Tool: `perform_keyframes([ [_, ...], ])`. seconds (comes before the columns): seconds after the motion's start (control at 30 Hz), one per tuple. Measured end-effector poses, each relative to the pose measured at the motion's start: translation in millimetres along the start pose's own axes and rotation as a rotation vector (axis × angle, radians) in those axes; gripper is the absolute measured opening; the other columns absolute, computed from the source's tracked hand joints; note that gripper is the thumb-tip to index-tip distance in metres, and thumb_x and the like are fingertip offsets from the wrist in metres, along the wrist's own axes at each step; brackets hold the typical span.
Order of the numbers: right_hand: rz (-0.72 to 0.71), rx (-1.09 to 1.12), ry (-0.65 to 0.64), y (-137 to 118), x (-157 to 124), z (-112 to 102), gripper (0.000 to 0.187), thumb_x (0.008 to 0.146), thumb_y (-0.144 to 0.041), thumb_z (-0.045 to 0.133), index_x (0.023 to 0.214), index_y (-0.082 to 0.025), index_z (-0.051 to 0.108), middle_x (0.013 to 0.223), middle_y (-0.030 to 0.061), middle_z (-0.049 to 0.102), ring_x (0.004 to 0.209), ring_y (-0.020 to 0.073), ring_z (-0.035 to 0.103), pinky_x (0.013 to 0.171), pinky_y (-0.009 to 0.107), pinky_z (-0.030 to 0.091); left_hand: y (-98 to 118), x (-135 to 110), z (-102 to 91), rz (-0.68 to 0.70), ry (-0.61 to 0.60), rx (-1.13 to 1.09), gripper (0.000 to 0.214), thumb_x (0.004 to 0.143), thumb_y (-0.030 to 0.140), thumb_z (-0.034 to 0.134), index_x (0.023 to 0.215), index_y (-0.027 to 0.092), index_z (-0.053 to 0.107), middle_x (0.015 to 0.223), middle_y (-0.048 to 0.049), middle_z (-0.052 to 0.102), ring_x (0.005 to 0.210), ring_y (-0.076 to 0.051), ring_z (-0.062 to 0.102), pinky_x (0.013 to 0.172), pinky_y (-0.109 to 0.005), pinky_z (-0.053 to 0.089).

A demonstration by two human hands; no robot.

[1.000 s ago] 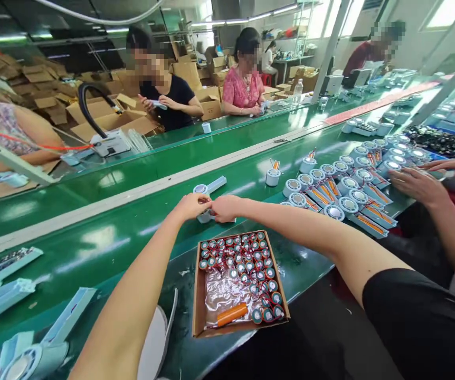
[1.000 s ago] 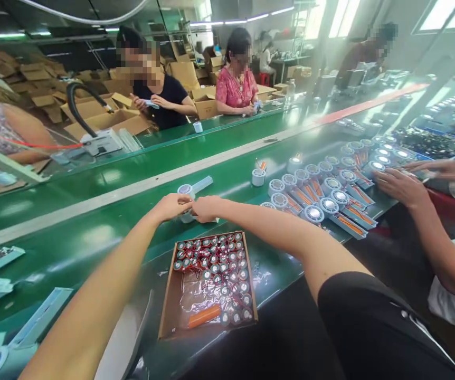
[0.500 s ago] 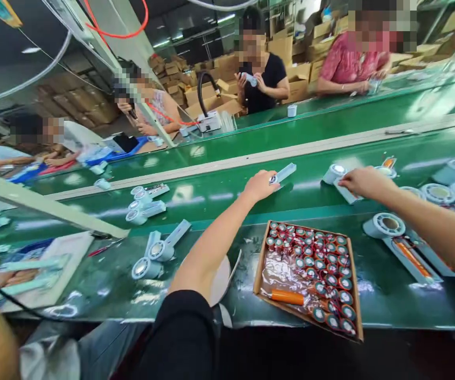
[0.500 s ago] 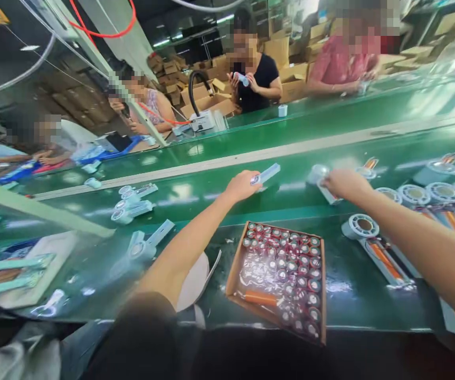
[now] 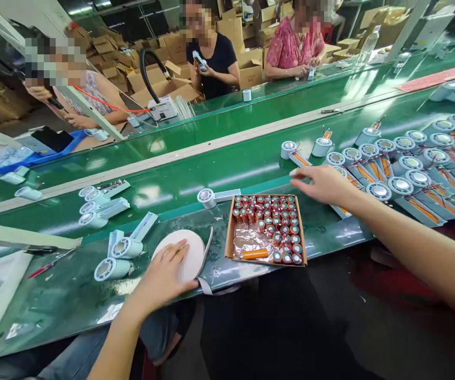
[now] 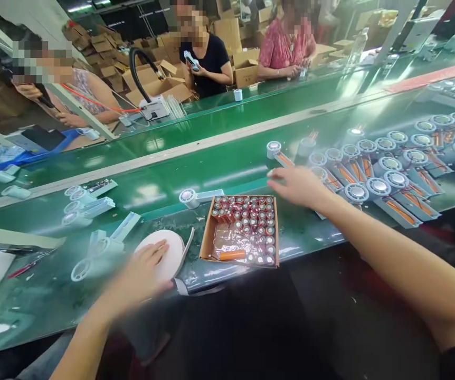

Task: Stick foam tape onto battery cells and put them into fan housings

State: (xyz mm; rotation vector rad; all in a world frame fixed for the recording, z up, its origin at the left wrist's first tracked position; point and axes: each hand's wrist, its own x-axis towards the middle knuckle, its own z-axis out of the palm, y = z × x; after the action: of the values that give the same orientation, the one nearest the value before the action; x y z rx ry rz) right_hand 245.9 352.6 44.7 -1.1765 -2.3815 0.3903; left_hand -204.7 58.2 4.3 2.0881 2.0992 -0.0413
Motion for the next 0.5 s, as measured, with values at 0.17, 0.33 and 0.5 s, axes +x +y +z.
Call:
perform_keyframes([
  [0.17,-0.303,0.159,-0.134,-77.4,-67.2,6.0,0.025,0.105,-0.033,0.056,0.118,-0.023,0.075,0.107,0.0059,0.08,0.094,0.0203,0.074,0.084,0.031,0.054,4.1,-50.4,33.7,-0.132,0.03,0.054,0.071,0.097,0.051,0.052,0.157,0.015,0.05,0.164,-0.0142,0.05,0.154,-0.044,0.035,0.126,-0.065,0.029],
  [0.33,-0.618,-0.206,-0.494,-137.1,-59.5,52.8,0.019,0.1,-0.026,0.06,0.105,-0.017,0.076,0.102,0.0141,0.078,0.104,0.0278,0.07,0.091,0.04,0.045,24.6,-45.0,16.6,-0.168,0.192,-0.02,0.068,0.096,0.053,0.053,0.151,0.013,0.054,0.154,-0.0185,0.058,0.144,-0.043,0.045,0.123,-0.062,0.034],
  [0.5,-0.556,-0.326,-0.617,-161.2,-31.8,71.4,0.02,0.094,-0.012,0.06,0.09,-0.016,0.079,0.093,0.0144,0.08,0.098,0.0277,0.074,0.095,0.044,0.042,65.7,-59.7,4.5,-0.194,0.515,-0.169,0.07,0.094,0.058,0.06,0.153,0.021,0.051,0.149,-0.0169,0.059,0.143,-0.04,0.047,0.119,-0.06,0.041],
])
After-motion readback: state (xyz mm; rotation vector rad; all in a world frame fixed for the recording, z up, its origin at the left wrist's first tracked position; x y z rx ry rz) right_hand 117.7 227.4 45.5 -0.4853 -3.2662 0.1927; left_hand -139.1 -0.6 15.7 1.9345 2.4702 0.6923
